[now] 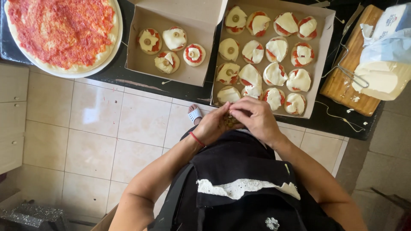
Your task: The person uses a wire cheese slicer to cut slices from a block of cheese and places them onto small dough rounds topped with tomato sauce in a cardboard box. They then add sliced green olives to the center of each mini pizza.
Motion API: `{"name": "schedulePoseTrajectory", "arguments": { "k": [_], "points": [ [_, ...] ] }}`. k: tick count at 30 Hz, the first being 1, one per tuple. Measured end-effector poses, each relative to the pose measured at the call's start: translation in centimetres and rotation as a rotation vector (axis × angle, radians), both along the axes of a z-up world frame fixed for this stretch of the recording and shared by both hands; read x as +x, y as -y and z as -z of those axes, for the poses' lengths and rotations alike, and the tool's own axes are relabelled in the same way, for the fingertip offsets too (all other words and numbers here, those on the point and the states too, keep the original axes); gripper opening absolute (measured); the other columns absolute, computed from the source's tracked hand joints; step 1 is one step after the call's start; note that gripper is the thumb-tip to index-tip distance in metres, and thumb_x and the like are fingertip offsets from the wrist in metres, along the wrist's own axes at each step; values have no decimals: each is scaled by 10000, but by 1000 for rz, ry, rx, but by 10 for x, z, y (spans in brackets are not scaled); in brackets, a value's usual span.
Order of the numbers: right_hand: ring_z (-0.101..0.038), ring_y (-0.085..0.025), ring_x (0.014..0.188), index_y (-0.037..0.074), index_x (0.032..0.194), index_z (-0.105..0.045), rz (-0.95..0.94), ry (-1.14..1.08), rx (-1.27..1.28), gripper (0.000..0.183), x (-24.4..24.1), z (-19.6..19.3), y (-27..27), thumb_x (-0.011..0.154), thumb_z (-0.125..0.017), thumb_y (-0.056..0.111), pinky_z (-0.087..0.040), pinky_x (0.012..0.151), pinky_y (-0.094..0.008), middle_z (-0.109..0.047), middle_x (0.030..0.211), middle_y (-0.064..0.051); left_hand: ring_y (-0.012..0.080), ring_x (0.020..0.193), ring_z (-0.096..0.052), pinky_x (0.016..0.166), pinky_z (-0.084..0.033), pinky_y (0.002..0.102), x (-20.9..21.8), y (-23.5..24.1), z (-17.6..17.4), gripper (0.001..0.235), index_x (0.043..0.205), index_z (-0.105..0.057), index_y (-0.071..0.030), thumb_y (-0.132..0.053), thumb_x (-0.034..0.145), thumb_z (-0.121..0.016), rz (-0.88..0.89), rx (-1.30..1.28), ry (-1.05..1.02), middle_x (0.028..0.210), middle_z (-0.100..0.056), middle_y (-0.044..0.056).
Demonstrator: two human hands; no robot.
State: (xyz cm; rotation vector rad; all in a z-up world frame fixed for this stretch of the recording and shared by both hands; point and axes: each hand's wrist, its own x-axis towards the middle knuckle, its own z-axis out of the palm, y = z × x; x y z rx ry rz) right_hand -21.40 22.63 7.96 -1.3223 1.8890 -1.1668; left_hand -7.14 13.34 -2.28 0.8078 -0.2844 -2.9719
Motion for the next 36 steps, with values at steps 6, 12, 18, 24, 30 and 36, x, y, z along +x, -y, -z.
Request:
{"name": "schedulePoseTrajectory", "arguments": {
  "k": [6,12,18,24,30,36],
  "points": [
    [-710,-185,767,150,1045,-853,106,-45,153,116,-30,45,16,938,-833,108,-574,706,-340,-759,878,-58,425,1079,-806,962,-666,588,46,30,-1,381,1292,-693,100,-227,1146,-565,-30,-179,119,1191,-772,326],
    [-762,-309,874,159,1049,-739,24,-323,321,96,-23,66,31,970,-790,140,-603,795,-452,-744,899,-72,439,1113,-796,994,-661,588,63,44,21,334,1291,-686,75,-194,1156,-540,-164,-186,126,1203,-762,327],
    [-764,-316,968,173,1067,-728,-28,-496,356,25,-18,79,29,1049,-713,182,-643,863,-459,-707,957,-54,399,1235,-759,1068,-632,564,43,47,-25,532,1390,-680,61,-398,1184,-507,-167,-112,-21,1345,-737,310],
    [-750,-249,1017,199,1278,-751,24,-645,120,239,-1,23,5,1072,-704,87,-644,869,-406,-696,1042,4,403,1356,-689,1159,-565,584,35,49,-29,745,1524,-605,47,-586,1182,-412,-127,-97,-82,1466,-686,286],
    [-712,-284,1101,166,1170,-755,-217,-716,-45,160,0,13,14,1023,-732,108,-646,925,-403,-666,1137,-38,429,1278,-712,1087,-617,579,12,38,-26,826,1589,-516,51,-648,1157,-429,-9,-59,-43,1417,-677,275],
    [-743,-296,1083,140,1205,-754,-84,-293,-6,186,-13,42,-17,1025,-726,101,-647,883,-429,-704,1143,-37,423,1071,-777,930,-667,610,-1,17,27,445,1348,-671,117,-281,1159,-609,-17,2,114,1157,-719,224]
  ]
}}
